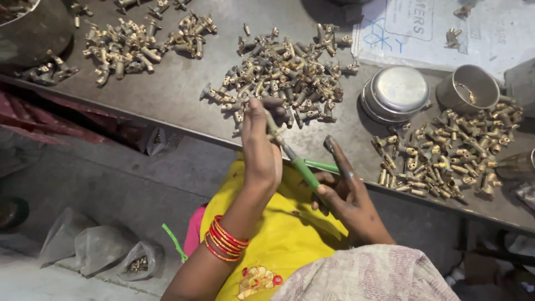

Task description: Cleaning and deburring small brass fittings using a hand tool at a workbench.

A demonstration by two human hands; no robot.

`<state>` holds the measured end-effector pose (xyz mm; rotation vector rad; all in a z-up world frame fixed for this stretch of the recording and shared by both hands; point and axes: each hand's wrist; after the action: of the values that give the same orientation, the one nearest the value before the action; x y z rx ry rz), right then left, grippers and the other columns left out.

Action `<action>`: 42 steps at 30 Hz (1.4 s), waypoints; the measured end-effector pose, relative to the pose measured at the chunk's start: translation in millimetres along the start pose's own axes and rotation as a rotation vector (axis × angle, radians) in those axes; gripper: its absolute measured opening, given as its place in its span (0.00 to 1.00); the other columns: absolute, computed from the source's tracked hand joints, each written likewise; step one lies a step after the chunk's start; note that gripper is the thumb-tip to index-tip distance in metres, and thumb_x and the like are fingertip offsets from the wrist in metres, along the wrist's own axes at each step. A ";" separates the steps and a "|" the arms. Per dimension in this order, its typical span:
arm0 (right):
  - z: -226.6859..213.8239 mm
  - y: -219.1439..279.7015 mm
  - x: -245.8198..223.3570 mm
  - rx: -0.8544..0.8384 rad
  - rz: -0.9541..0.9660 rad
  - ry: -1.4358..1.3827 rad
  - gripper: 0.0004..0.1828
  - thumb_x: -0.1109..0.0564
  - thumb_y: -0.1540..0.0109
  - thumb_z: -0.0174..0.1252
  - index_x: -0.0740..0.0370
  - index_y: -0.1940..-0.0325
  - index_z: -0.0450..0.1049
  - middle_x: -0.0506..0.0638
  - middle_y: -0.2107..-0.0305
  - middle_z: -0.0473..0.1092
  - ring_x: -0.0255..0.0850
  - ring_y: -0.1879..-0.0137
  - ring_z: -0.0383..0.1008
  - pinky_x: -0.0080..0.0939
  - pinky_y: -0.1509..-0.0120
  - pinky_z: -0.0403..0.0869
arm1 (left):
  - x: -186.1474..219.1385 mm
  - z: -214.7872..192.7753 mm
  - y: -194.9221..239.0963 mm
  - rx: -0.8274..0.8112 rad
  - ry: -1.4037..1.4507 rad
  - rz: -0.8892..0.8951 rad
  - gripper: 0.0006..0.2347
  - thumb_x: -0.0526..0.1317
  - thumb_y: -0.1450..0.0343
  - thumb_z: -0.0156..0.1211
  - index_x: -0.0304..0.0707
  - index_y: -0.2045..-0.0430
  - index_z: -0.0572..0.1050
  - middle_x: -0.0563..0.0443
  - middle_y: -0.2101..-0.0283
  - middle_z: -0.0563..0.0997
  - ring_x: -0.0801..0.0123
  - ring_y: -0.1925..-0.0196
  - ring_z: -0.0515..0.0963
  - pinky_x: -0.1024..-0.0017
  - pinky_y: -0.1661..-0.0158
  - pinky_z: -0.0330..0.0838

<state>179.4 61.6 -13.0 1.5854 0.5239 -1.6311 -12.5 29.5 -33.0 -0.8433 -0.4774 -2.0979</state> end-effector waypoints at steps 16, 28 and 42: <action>-18.9 -4.0 -10.1 -0.044 0.046 -0.121 0.45 0.61 0.36 0.54 0.46 0.18 0.42 0.58 0.62 0.80 0.32 0.77 0.70 0.32 0.73 0.71 | 20.3 -29.1 -20.3 -0.404 0.018 -0.286 0.15 0.35 0.23 0.59 0.34 0.41 0.75 0.48 0.42 0.80 0.70 0.42 0.78 0.71 0.41 0.73; -34.4 -3.4 3.6 -0.155 0.084 -0.280 0.41 0.56 0.32 0.50 0.48 0.17 0.42 0.58 0.58 0.76 0.28 0.82 0.62 0.25 0.81 0.61 | 8.1 -35.1 -17.7 -0.478 -0.009 -0.254 0.15 0.28 0.25 0.59 0.31 0.43 0.73 0.41 0.43 0.80 0.60 0.39 0.80 0.66 0.37 0.74; -23.2 5.0 -16.2 0.036 -0.021 -0.040 0.47 0.59 0.36 0.55 0.47 0.17 0.40 0.60 0.53 0.78 0.30 0.66 0.74 0.31 0.70 0.73 | 25.5 -35.9 -43.1 -0.282 0.035 -0.079 0.16 0.26 0.24 0.54 0.30 0.40 0.71 0.41 0.43 0.80 0.63 0.40 0.79 0.69 0.36 0.74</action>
<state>196.7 80.1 0.7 1.5751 0.4937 -1.6931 -72.8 20.7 -42.2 -0.9576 -0.2005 -2.2838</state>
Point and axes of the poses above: each hand's wrist, its own y-axis away from the middle knuckle, its own z-axis out of the palm, x = y × z
